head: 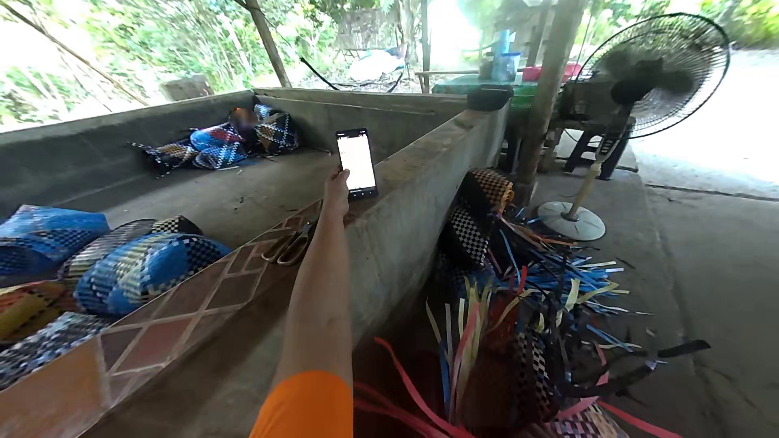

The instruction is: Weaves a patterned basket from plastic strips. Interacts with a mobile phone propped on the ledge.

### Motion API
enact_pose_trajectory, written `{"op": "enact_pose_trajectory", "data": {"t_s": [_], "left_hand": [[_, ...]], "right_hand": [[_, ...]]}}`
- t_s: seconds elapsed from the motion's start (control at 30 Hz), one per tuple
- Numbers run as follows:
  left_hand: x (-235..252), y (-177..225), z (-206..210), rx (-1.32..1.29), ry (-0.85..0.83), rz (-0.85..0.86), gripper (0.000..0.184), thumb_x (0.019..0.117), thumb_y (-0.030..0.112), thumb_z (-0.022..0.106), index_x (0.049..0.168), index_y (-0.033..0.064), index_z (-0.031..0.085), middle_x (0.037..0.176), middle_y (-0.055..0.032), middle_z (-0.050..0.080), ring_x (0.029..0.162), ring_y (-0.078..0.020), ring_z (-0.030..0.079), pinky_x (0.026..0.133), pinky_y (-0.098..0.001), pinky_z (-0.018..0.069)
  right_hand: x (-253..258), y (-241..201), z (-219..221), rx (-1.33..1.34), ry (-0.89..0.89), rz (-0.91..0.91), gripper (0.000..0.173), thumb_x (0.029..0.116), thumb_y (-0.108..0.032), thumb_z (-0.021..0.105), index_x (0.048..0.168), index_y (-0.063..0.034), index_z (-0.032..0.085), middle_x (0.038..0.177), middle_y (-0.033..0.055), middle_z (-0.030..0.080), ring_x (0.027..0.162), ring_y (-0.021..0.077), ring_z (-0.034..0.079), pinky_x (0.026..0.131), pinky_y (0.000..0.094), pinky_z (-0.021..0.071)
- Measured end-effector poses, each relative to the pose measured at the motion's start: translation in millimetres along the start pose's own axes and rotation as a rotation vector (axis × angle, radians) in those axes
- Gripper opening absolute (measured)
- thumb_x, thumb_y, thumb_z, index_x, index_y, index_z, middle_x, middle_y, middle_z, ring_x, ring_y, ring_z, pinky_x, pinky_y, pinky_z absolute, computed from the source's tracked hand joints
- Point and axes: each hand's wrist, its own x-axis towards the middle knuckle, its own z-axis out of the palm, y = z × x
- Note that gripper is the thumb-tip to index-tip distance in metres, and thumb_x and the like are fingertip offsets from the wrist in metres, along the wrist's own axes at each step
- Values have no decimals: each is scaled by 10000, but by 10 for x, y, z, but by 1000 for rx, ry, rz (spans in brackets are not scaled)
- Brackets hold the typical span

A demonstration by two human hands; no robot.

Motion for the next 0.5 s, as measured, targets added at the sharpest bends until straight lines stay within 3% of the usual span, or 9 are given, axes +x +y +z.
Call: {"op": "enact_pose_trajectory", "data": {"t_s": [0.3,0.4,0.5], "left_hand": [[-22,18,13,-31,-49,6,446,1084,235,472,1491,53,468,1494,-160,511,1359,-231,509,1123,-454,424],[-4,3,5,-37,-47,31,522,1083,252,481,1568,91,376,1575,-147,436,1426,-237,455,1158,-463,398],[-124,39,-12,138,87,194,594,1067,244,523,1592,55,319,1569,-237,405,1441,-332,416,1162,-487,384]], "right_hand": [[0,7,-9,-46,15,-9,167,945,-72,642,1014,-2,777,1010,216,730,999,441,676,944,652,458],[-18,21,-16,-50,26,-13,165,950,-76,641,1014,-10,778,1000,207,728,985,427,677,938,638,459],[-36,-8,-20,-37,11,-12,174,958,-77,633,1026,-10,777,1017,205,731,1003,426,675,960,641,451]]}}
